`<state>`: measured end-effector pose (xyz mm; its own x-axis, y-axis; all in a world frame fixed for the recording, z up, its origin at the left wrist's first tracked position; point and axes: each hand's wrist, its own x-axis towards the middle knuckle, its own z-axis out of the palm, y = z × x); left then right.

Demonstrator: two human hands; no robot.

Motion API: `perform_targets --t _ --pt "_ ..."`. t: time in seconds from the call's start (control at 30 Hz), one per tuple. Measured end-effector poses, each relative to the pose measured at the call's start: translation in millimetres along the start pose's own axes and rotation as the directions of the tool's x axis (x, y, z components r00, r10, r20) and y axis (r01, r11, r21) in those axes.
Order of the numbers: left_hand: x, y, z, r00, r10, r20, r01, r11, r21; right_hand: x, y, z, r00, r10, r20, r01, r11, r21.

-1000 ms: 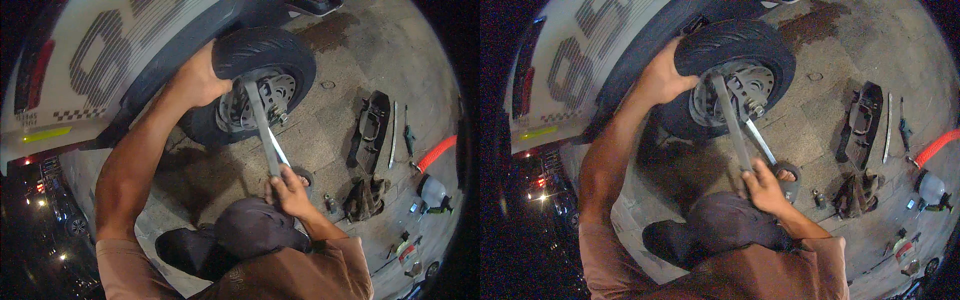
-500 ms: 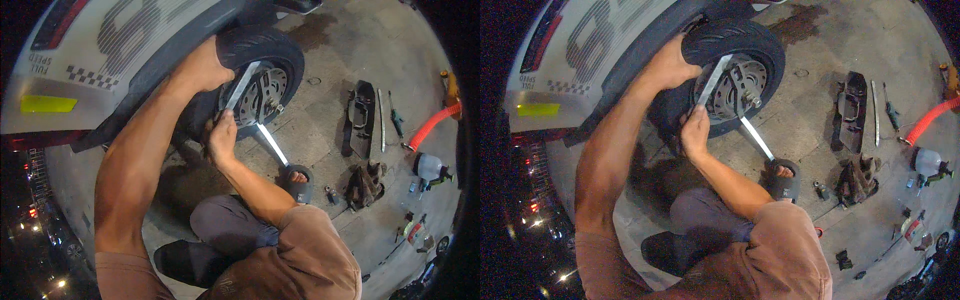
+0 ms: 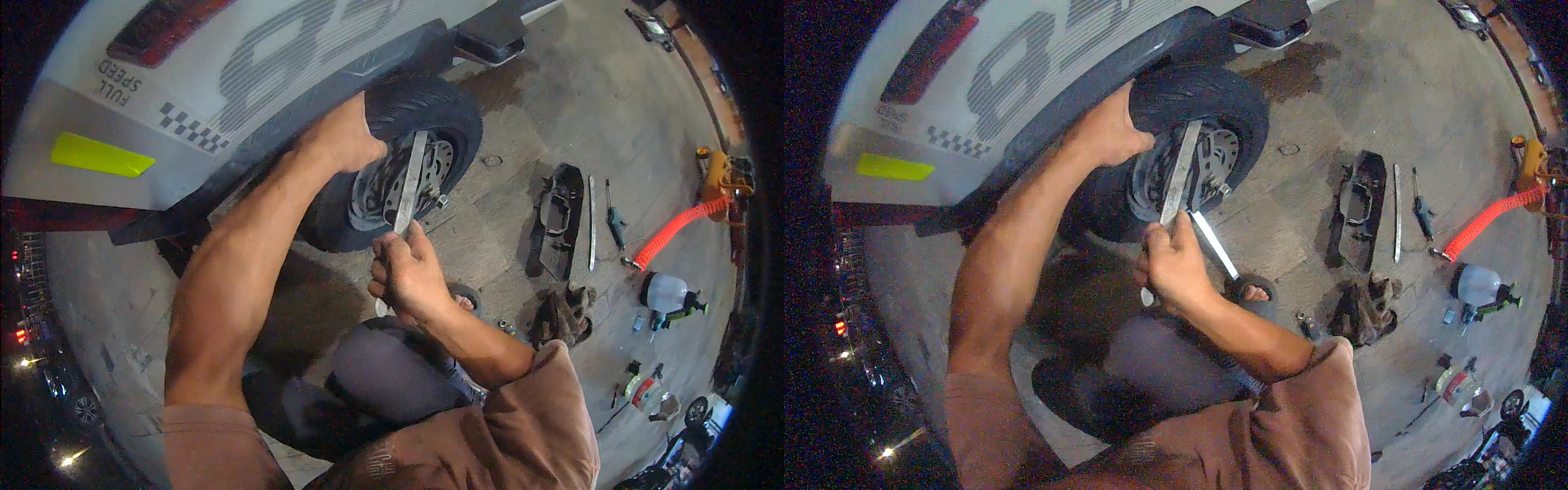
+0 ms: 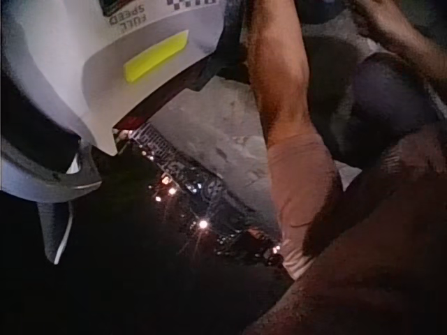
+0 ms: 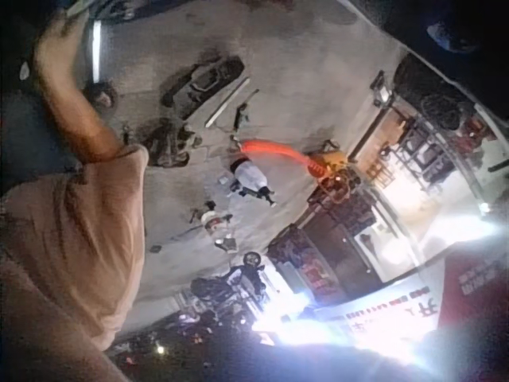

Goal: The person removes the rear tire from a motorcycle using a wrench and tire levers, then reattaches it. The person uses a wrench to loosen the axle nut, tire levers to pry the tire off the rim, and then reverses the process to reinstall the tire.

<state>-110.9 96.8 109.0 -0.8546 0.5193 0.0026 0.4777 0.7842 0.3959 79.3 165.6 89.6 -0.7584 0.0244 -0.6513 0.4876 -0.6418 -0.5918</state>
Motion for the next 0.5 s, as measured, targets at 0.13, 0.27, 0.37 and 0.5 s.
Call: perform_targets --t 0.13,0.27,0.37,0.5 --pt "1.2 -5.0 6.7 1.000 -0.011 0.008 0.011 0.996 -0.087 -13.8 -40.6 -20.0 0.991 0.131 -0.018 -0.133 0.978 -0.163" --pt "2.5 -12.5 15.1 0.999 0.027 -0.037 -0.034 0.981 -0.191 -26.5 -83.9 -30.8 0.983 0.171 -0.073 -0.186 0.919 -0.347" --pt "1.0 -16.8 18.7 0.997 0.049 -0.054 -0.057 0.986 -0.154 -32.8 -120.6 -35.2 0.968 0.230 -0.098 -0.248 0.837 -0.488" --pt "0.3 -15.7 19.9 1.000 -0.008 -0.020 0.006 0.997 -0.079 -41.5 -162.5 -35.9 0.960 0.272 -0.063 -0.224 0.615 -0.756"
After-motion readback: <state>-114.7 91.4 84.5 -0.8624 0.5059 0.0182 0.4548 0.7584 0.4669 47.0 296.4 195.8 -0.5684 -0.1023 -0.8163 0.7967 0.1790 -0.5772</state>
